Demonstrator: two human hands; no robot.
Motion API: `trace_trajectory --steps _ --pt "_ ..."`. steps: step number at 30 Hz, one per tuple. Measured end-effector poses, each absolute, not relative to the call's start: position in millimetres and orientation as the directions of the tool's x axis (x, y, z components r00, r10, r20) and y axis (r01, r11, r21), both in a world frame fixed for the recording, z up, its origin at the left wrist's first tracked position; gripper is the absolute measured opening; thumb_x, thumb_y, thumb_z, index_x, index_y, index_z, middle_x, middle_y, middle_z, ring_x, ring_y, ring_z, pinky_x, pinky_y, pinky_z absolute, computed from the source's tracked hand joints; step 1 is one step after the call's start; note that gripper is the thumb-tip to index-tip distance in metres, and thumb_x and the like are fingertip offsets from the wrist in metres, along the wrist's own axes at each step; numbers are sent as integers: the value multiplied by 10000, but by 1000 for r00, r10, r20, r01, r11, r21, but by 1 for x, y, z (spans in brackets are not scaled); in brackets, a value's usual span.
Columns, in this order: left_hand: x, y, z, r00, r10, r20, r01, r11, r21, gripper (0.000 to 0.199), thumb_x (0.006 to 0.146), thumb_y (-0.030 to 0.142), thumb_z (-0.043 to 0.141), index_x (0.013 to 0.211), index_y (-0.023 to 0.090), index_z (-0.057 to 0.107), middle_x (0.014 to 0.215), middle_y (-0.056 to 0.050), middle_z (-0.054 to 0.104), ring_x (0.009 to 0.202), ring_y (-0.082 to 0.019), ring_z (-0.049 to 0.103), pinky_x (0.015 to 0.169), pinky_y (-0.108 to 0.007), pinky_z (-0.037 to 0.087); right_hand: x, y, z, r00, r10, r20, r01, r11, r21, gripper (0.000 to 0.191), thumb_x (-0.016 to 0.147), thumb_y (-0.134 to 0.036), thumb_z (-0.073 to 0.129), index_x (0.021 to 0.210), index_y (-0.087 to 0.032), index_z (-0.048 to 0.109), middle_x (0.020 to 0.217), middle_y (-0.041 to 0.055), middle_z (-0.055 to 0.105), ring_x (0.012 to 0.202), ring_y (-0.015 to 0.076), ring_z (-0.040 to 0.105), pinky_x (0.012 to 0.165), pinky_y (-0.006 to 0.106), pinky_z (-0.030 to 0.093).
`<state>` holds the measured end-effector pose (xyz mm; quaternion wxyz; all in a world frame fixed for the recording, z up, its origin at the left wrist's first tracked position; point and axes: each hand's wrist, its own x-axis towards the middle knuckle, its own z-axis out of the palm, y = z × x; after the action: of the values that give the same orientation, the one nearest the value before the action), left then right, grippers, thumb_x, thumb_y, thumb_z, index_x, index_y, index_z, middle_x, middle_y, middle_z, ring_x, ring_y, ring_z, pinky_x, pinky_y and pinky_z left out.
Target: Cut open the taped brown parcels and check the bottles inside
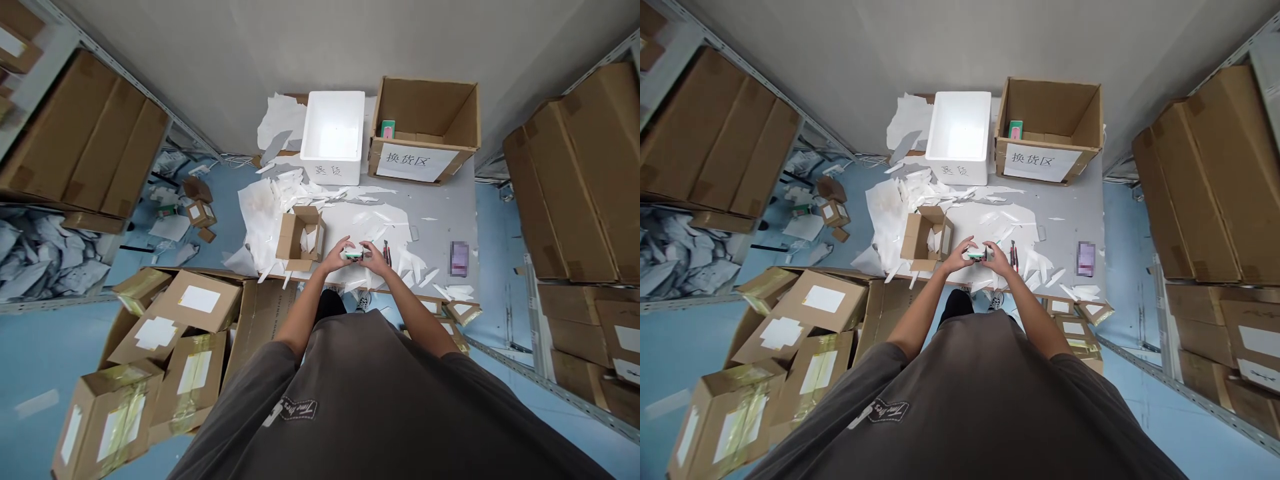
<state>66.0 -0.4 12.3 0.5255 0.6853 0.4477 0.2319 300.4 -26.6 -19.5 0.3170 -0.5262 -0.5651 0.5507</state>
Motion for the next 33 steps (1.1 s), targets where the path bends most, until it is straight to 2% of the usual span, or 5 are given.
trace_trajectory --steps 7,17,22,29,33 --pt "62 3 16 575 795 -194 394 -61 917 498 797 371 900 1243 229 730 1714 -186 455 1658 -343 344 1294 -504 365 302 -34 -24 -257 935 -245 222 -190 -956 742 716 -433 832 1411 -307 604 1543 102 590 1493 339 539 1222 539 473" --pt "71 3 14 520 834 -188 411 -51 910 417 800 419 921 1134 226 762 1598 -199 574 1549 -361 502 1228 -528 452 305 -30 -34 -296 919 -262 201 -208 -957 850 680 -458 867 1459 -311 560 1589 111 562 1524 352 519 1241 564 447" --pt "75 -2 12 489 846 -214 460 -42 887 477 757 469 969 1134 246 781 1659 -168 516 1585 -385 453 1259 -540 426 303 -31 -33 -260 927 -269 218 -215 -952 846 673 -434 883 1452 -311 576 1579 114 576 1506 361 540 1220 573 479" --pt "76 -4 6 483 847 -223 427 -6 904 361 923 525 812 1138 235 811 1674 -170 509 1602 -372 431 1276 -517 408 302 -33 -37 -251 929 -272 227 -217 -949 829 708 -404 854 1478 -318 559 1592 114 561 1502 357 543 1225 563 478" --pt "73 -6 4 479 848 -226 408 12 913 533 896 582 830 1301 245 751 1715 -180 447 1640 -379 359 1278 -526 401 300 -34 -41 -220 936 -274 204 -231 -951 906 695 -382 849 1533 -318 513 1614 134 538 1513 367 533 1225 565 474"
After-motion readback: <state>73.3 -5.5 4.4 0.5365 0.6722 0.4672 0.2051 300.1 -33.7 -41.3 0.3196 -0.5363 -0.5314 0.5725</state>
